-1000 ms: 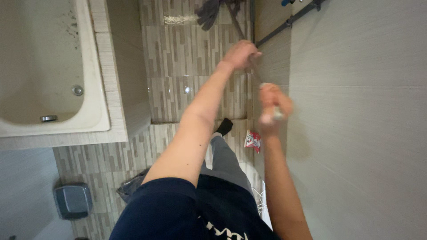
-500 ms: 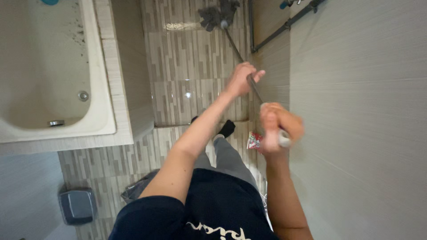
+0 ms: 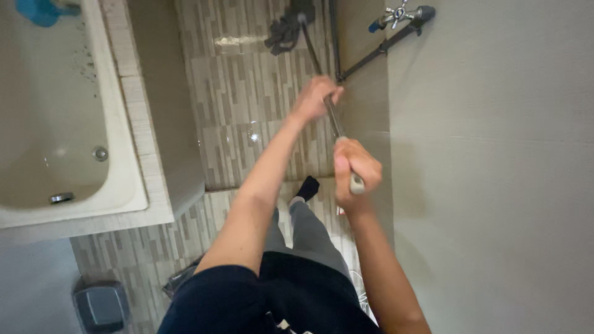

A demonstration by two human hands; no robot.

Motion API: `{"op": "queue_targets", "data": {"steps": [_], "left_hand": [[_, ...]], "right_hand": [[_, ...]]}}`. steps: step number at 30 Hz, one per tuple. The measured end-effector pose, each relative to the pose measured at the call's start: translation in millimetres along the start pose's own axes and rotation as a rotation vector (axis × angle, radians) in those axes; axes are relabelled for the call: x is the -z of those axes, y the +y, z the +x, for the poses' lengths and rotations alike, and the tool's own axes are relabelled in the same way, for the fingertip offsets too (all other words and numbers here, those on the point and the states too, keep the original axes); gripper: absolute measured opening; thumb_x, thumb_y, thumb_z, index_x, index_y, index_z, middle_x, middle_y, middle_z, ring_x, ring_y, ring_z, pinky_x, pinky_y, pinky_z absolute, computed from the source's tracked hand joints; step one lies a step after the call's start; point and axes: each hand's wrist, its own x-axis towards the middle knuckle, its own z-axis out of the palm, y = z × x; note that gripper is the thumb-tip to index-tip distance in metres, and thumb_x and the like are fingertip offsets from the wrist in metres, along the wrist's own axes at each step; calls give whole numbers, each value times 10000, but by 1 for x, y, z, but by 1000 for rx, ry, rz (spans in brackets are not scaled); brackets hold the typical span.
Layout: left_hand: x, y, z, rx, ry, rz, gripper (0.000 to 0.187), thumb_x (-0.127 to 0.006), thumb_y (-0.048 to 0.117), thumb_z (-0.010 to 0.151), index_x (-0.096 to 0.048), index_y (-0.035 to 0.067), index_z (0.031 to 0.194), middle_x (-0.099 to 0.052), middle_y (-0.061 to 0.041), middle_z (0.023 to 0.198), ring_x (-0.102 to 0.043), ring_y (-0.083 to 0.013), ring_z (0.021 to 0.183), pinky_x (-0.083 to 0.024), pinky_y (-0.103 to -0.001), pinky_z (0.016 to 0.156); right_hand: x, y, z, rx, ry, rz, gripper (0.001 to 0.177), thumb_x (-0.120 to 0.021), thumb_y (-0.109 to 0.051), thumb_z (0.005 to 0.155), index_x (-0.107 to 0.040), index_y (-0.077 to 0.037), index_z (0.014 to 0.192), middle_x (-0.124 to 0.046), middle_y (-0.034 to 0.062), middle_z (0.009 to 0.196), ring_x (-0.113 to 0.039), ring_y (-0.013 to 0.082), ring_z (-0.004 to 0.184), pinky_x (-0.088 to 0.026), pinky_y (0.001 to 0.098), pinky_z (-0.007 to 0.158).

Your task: The person mops a tiled bathroom floor using a mop, moving the mop head back and forth across the floor surface between the bathtub and the toilet.

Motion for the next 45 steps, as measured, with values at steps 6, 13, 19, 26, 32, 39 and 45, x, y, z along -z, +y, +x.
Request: {"op": "queue_targets", "data": {"steps": [6,13,19,26,32,39,45], "left_hand": [[-20,-100,37,252,-303,328,270,-760,376,834,-724,116,899,-701,-133,1104,-567,-457,1208,-456,-598,881],[-46,-79,19,347,-110,148,401,-759,456,910,-690,62,906,-683,-156,1145,-568,-437,1258,-493,-525,1003],[-27,29,25,463,-311,82,532,-633,449,1003,-621,56,644,-663,-167,787,-664,-335,844,-511,-462,879],[-7,96,18,93,-158,-182,456,-676,227,992,-553,15,607,-563,-202,636,-570,-395,648,-455,-490,672],[-20,37,22,-48,-138,-160,343,-661,99,990,-568,26,668,-592,-168,651,-591,-386,651,-466,-465,670],[-44,-64,14,103,-79,143,114,-724,175,902,-710,62,884,-713,-187,1044,-631,-419,1121,-465,-500,1008],[-63,-99,28,121,-103,272,258,-748,288,824,-725,37,875,-651,-277,1228,-536,-552,1216,-415,-576,992]], "right_hand": [[-16,91,13,-122,-62,-122,74,-588,36,953,-599,76,892,-593,171,840,-664,339,847,-548,410,877],[-8,86,6,-44,11,-156,111,-600,6,990,-621,74,905,-621,170,842,-702,331,889,-565,426,994],[26,-9,10,-176,83,-130,183,-579,-25,995,-644,77,858,-653,138,790,-722,290,842,-599,424,975],[41,-75,31,-57,184,40,321,-543,-43,1004,-474,9,695,-504,99,619,-522,198,578,-539,351,678],[33,-24,24,101,90,50,330,-550,-28,961,-435,2,653,-502,119,625,-551,256,582,-529,399,648],[18,86,-3,12,-82,-24,139,-593,77,878,-537,44,755,-576,157,767,-617,310,768,-556,455,951],[4,115,-8,-143,51,-63,181,-566,56,962,-556,44,781,-586,133,781,-646,259,824,-513,463,1096]]}}
